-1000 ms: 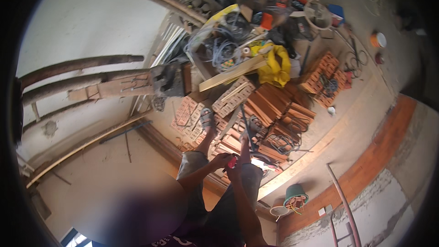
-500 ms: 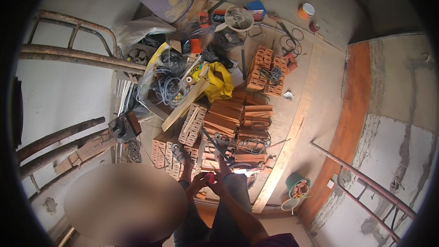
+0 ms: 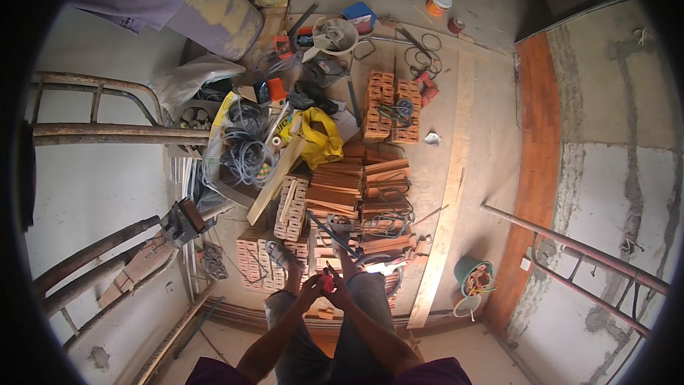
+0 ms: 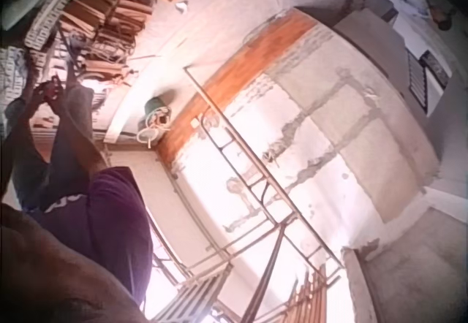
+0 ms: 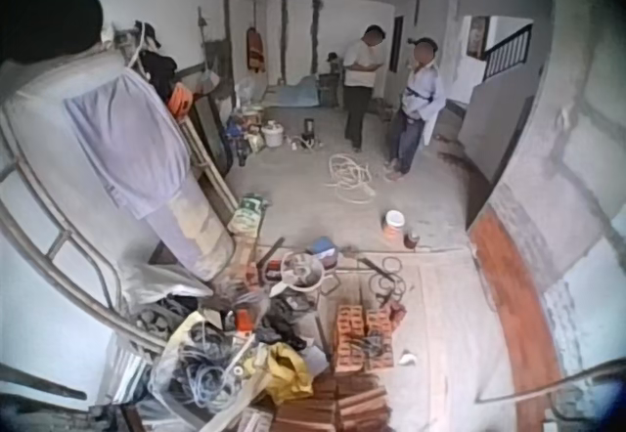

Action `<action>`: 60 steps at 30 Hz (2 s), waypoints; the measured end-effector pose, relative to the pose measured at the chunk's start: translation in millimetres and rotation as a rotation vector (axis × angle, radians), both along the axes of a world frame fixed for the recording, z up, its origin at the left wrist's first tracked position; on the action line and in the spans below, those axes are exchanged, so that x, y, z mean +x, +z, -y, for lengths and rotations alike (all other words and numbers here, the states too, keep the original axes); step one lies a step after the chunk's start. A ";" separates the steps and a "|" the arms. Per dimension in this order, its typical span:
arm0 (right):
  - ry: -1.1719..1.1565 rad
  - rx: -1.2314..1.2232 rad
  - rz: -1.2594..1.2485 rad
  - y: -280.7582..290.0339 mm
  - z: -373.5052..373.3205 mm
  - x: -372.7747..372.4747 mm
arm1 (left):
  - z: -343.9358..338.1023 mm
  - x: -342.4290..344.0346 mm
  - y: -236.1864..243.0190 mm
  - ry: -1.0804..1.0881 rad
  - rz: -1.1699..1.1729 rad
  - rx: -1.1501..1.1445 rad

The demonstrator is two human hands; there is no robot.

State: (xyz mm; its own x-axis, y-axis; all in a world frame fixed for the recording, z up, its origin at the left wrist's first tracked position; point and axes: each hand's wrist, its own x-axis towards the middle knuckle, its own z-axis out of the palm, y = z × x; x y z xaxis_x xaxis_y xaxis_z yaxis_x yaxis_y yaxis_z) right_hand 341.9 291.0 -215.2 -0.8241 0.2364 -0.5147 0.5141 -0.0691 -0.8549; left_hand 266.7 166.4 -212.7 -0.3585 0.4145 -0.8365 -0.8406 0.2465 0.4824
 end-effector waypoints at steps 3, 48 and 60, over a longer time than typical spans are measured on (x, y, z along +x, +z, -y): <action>0.003 0.028 -0.032 -1.1 0.0 -2.2 | -1.5 -4.6 7.9 0.011 0.037 0.005; -0.204 -0.734 0.030 80.3 -163.0 -83.9 | -95.9 -244.9 198.8 -0.222 -0.973 -0.347; -0.780 -1.081 0.033 140.6 -231.3 73.5 | -26.7 -350.4 267.4 -0.645 -1.470 -1.022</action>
